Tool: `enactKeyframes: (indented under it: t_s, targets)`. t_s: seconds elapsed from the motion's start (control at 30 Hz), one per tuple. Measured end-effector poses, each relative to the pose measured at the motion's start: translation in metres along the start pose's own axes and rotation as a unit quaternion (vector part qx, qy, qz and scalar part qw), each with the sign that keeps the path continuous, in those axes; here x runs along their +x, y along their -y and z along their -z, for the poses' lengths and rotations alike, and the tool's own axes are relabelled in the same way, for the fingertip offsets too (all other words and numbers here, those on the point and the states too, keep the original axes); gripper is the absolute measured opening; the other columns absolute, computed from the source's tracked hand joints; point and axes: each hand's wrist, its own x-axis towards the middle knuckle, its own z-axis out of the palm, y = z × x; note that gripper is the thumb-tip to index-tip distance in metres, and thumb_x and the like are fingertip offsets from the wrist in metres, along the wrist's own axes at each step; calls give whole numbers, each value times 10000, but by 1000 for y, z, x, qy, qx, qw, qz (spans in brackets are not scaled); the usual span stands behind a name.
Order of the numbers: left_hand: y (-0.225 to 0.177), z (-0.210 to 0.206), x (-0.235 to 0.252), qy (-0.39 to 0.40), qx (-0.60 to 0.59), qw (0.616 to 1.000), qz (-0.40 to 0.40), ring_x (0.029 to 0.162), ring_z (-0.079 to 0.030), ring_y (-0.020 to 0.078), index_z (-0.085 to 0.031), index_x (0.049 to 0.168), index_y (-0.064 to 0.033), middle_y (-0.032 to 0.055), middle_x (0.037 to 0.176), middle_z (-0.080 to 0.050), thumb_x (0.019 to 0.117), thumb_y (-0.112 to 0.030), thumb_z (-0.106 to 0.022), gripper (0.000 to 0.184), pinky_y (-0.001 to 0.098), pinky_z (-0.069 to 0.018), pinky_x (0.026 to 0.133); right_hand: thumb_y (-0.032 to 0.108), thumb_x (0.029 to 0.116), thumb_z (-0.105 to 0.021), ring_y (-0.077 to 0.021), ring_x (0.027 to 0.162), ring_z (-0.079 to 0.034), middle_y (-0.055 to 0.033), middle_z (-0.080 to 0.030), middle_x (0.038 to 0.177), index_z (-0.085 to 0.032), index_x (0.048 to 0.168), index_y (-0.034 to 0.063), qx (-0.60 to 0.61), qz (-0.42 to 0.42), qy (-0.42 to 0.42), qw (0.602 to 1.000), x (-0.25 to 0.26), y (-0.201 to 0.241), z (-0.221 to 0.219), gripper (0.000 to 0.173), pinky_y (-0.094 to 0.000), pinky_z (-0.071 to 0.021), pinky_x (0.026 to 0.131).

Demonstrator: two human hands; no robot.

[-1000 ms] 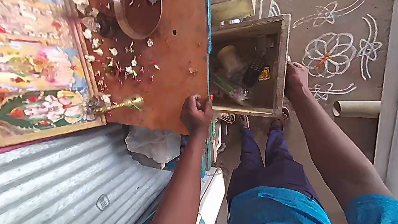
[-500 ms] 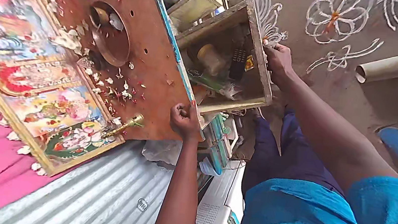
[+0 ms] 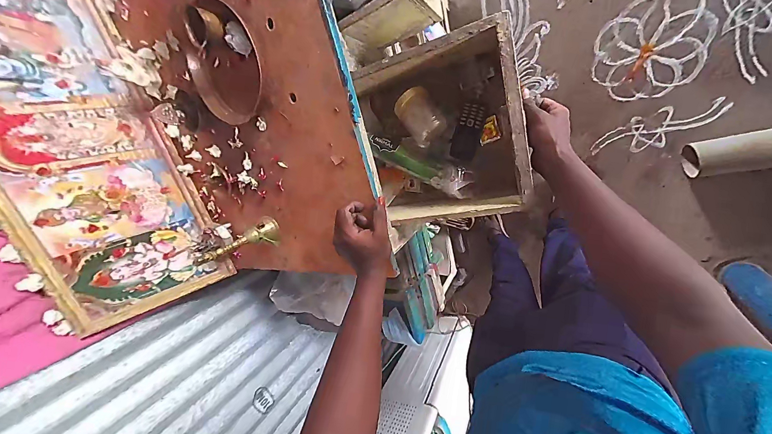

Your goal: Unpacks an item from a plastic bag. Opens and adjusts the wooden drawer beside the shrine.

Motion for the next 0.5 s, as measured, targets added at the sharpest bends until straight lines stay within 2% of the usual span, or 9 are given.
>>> enactKeyframes:
  t_s: [0.1,0.23,0.37,0.5]
  targets:
    - [-2,1,0,7,8,1000,-5,679,-596,206,-665,1063,-11,68,770,-617,918,-420,-712,437,426,-512,656,347,1031,-625,-60,618,-594,23,-616,713,-633,883,98,4,7,-6,1000,-6,5,0,290,-281,-528,633]
    - [-1,2,0,2,16,1000,-25,655,-601,225,-660,1046,-2,78,746,-620,920,-382,-714,403,441,-514,644,281,1046,-600,-23,591,-568,55,-592,677,-604,843,107,11,32,-16,999,-14,8,-4,268,-234,-511,615]
    - [-3,3,0,13,15,1000,-13,665,-606,231,-669,1044,-5,85,768,-632,925,-404,-705,418,444,-514,639,291,1044,-601,-19,595,-543,62,-570,680,-594,818,117,-24,33,-40,998,-19,11,-6,285,-235,-485,617]
    - [-6,3,1,16,14,1000,-6,664,-607,234,-679,1036,-20,83,768,-629,922,-432,-699,428,444,-509,631,297,1055,-581,-5,619,-547,68,-572,703,-613,850,111,-42,39,-52,997,-21,14,-8,278,-223,-491,642]
